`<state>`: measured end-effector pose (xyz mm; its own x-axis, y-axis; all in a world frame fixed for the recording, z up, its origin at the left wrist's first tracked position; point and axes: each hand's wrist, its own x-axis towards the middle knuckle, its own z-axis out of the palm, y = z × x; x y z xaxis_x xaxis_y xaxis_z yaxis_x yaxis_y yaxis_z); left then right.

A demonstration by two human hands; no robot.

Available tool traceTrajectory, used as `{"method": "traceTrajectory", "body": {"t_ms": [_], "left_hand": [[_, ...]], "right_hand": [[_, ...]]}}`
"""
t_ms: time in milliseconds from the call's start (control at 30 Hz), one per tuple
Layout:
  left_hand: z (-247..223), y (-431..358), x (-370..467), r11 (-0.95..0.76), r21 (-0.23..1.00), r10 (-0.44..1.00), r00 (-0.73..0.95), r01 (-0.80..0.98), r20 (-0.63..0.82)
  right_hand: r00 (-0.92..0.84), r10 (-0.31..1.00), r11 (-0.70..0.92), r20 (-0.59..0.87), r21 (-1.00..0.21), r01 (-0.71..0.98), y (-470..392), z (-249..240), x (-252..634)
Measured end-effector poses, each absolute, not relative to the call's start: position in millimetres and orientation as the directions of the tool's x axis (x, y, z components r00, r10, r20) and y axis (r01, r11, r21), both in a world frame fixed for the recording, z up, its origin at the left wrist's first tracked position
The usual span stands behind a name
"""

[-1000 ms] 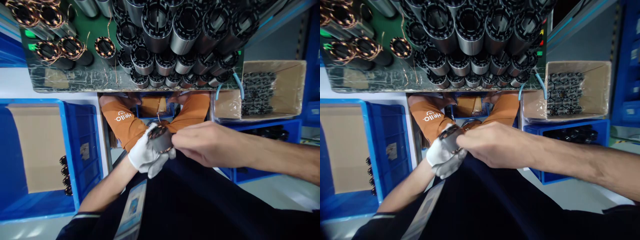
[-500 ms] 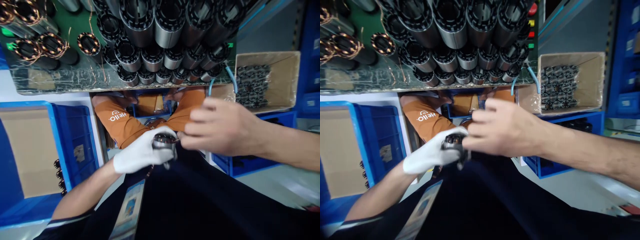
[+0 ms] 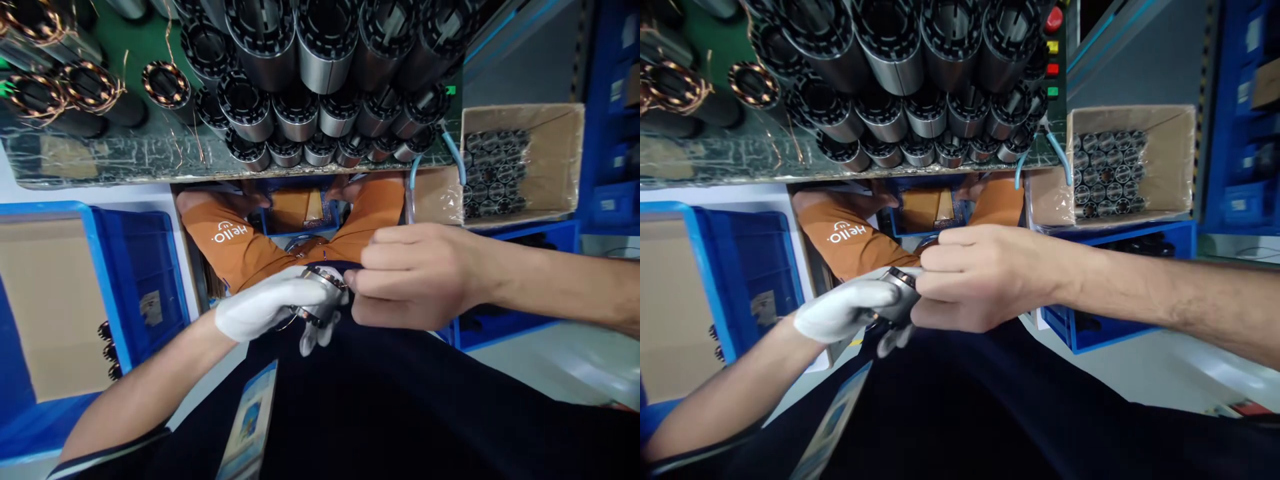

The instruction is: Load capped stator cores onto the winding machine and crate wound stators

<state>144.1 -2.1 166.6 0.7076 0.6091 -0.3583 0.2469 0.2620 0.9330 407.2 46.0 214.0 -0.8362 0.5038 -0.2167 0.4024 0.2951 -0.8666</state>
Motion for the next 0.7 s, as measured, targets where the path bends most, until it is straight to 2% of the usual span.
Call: {"method": "traceTrajectory", "body": {"t_ms": [33,67,100,133,167,200,267,300,333,400,467,500,567,633,700], "left_hand": [[165.6,-3.8,142.3,0.279,0.931,0.613,0.704,0.234,-0.36],[165.3,-5.5,141.1,0.19,0.945,0.684,0.655,0.266,-0.322],[165.5,-6.9,140.5,0.021,0.938,0.783,0.578,0.345,-0.231],[166.1,-7.7,140.5,-0.169,0.883,0.845,0.525,0.437,-0.098],[166.9,-8.0,140.9,-0.329,0.799,0.857,0.514,0.503,0.03],[167.6,-7.7,141.5,-0.437,0.726,0.84,0.529,0.53,0.119],[168.2,-7.0,142.0,-0.509,0.675,0.814,0.554,0.535,0.175],[167.7,-7.3,141.4,-0.492,0.683,0.825,0.54,0.54,0.168],[166.5,-8.3,139.8,-0.453,0.704,0.844,0.517,0.547,0.142],[161.6,-13.4,133.8,-0.27,0.806,0.878,0.479,0.527,-0.02],[152.5,-22.0,124.6,0.084,0.919,0.816,0.502,0.385,-0.285],[146.2,-27.2,119.2,0.274,0.922,0.762,0.524,0.272,-0.381],[130.9,-39.0,107.9,0.508,0.861,0.739,0.498,0.031,-0.454],[114.1,-52.5,97.3,0.513,0.849,0.831,0.322,-0.126,-0.454],[99.8,-67.3,88.3,0.458,0.875,0.887,0.137,-0.155,-0.44]], "right_hand": [[-0.843,0.512,0.386,-0.163,-0.834,0.395,50.9,219.0,409.9],[-0.836,0.532,0.445,-0.133,-0.796,0.41,55.6,223.0,413.1],[-0.819,0.553,0.436,-0.154,-0.784,0.441,59.5,225.3,416.2],[-0.797,0.557,0.336,-0.233,-0.815,0.473,62.1,225.6,418.8],[-0.775,0.521,0.157,-0.358,-0.852,0.499,62.9,223.8,420.3],[-0.758,0.432,-0.066,-0.488,-0.856,0.514,61.6,220.1,420.4],[-0.75,0.223,-0.426,-0.623,-0.754,0.5,53.9,209.3,416.5],[-0.746,0.205,-0.479,-0.634,-0.729,0.488,48.6,203.8,413.1],[-0.745,0.268,-0.409,-0.611,-0.772,0.486,43.2,199.2,409.2],[-0.778,0.448,-0.018,-0.442,-0.874,0.486,35.6,194.2,401.3],[-0.843,0.49,0.401,-0.221,-0.802,0.443,35.3,193.9,392.9],[-0.868,0.473,0.544,-0.149,-0.726,0.421,38.3,194.3,387.4],[-0.888,0.452,0.705,-0.079,-0.578,0.411,49.9,194.1,369.5],[-0.888,0.46,0.791,-0.02,-0.446,0.42,66.9,191.5,337.6],[-0.872,0.488,0.816,0.03,-0.37,0.444,87.5,186.9,290.4]]}}
